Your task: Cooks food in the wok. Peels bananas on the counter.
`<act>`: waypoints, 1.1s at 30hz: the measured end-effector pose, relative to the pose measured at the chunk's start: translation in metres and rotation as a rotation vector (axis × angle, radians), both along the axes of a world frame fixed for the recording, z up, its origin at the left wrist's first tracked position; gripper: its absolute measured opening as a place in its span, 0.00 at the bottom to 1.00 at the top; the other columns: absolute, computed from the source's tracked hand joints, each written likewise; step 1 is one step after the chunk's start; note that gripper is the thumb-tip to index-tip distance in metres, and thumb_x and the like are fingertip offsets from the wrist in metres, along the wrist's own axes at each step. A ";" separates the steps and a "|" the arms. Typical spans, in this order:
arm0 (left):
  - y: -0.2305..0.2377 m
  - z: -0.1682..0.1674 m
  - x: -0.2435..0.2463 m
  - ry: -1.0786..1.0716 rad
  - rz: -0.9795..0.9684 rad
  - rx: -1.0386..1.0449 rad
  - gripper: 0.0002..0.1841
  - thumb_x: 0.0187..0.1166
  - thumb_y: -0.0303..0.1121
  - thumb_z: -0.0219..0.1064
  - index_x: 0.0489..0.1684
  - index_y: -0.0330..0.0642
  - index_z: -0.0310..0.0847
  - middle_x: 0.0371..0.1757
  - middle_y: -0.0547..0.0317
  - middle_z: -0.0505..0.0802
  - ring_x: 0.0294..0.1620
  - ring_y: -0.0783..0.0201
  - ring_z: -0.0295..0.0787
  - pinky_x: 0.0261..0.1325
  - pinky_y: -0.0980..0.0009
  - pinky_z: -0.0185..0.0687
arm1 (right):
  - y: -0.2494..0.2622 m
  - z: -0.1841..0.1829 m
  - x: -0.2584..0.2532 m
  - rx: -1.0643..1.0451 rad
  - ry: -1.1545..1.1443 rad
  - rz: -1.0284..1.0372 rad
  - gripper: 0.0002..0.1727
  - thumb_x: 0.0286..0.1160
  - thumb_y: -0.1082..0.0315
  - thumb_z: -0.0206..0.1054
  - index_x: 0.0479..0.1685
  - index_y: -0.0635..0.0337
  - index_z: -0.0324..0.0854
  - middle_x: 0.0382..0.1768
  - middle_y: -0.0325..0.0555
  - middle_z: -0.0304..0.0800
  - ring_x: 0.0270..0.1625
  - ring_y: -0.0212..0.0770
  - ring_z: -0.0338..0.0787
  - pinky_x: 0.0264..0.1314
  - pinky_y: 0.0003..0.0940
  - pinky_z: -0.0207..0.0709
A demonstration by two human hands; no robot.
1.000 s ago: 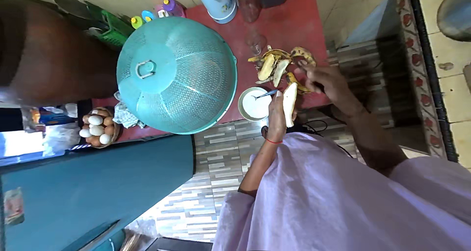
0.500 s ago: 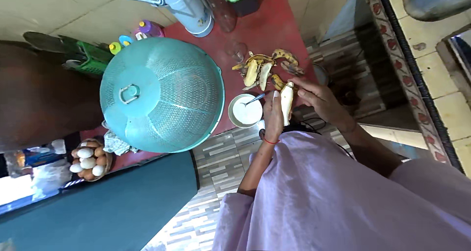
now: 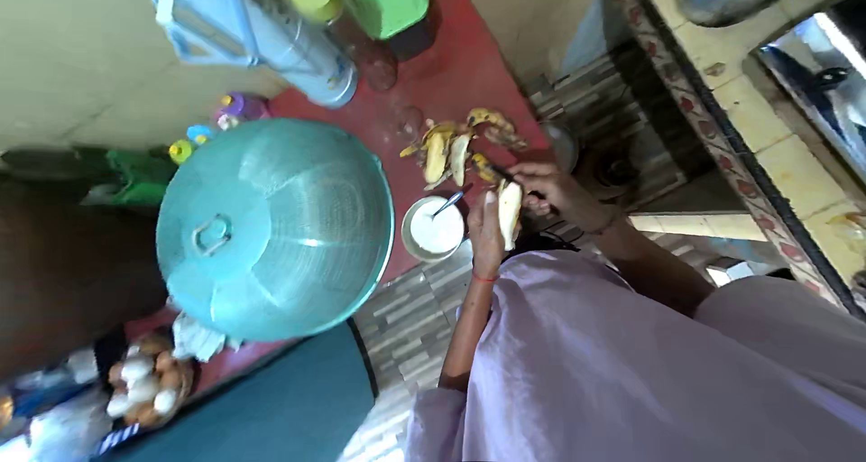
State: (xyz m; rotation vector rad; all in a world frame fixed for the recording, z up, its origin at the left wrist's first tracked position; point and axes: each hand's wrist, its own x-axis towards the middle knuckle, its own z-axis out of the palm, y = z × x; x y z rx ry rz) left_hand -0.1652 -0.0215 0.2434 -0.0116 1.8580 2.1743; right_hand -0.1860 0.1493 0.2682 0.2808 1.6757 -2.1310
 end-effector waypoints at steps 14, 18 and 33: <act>0.018 -0.004 -0.016 -0.119 0.140 0.023 0.26 0.68 0.21 0.69 0.68 0.30 0.68 0.43 0.52 0.87 0.34 0.67 0.86 0.35 0.71 0.87 | 0.007 -0.021 0.000 -0.271 -0.176 -0.169 0.14 0.93 0.60 0.54 0.63 0.56 0.76 0.20 0.31 0.71 0.15 0.22 0.69 0.16 0.15 0.65; 0.024 -0.012 -0.013 -0.166 0.198 0.231 0.13 0.85 0.28 0.51 0.63 0.33 0.71 0.34 0.57 0.87 0.29 0.71 0.86 0.32 0.76 0.86 | 0.000 -0.015 0.000 -0.290 -0.200 -0.226 0.13 0.93 0.59 0.54 0.62 0.56 0.76 0.21 0.32 0.71 0.15 0.23 0.69 0.16 0.15 0.64; 0.022 -0.006 -0.015 -0.347 0.270 0.471 0.14 0.91 0.42 0.51 0.56 0.45 0.79 0.39 0.61 0.90 0.34 0.70 0.88 0.39 0.75 0.88 | -0.013 -0.010 0.022 -0.059 0.125 -0.266 0.18 0.91 0.63 0.52 0.69 0.58 0.80 0.20 0.34 0.76 0.14 0.23 0.67 0.14 0.16 0.61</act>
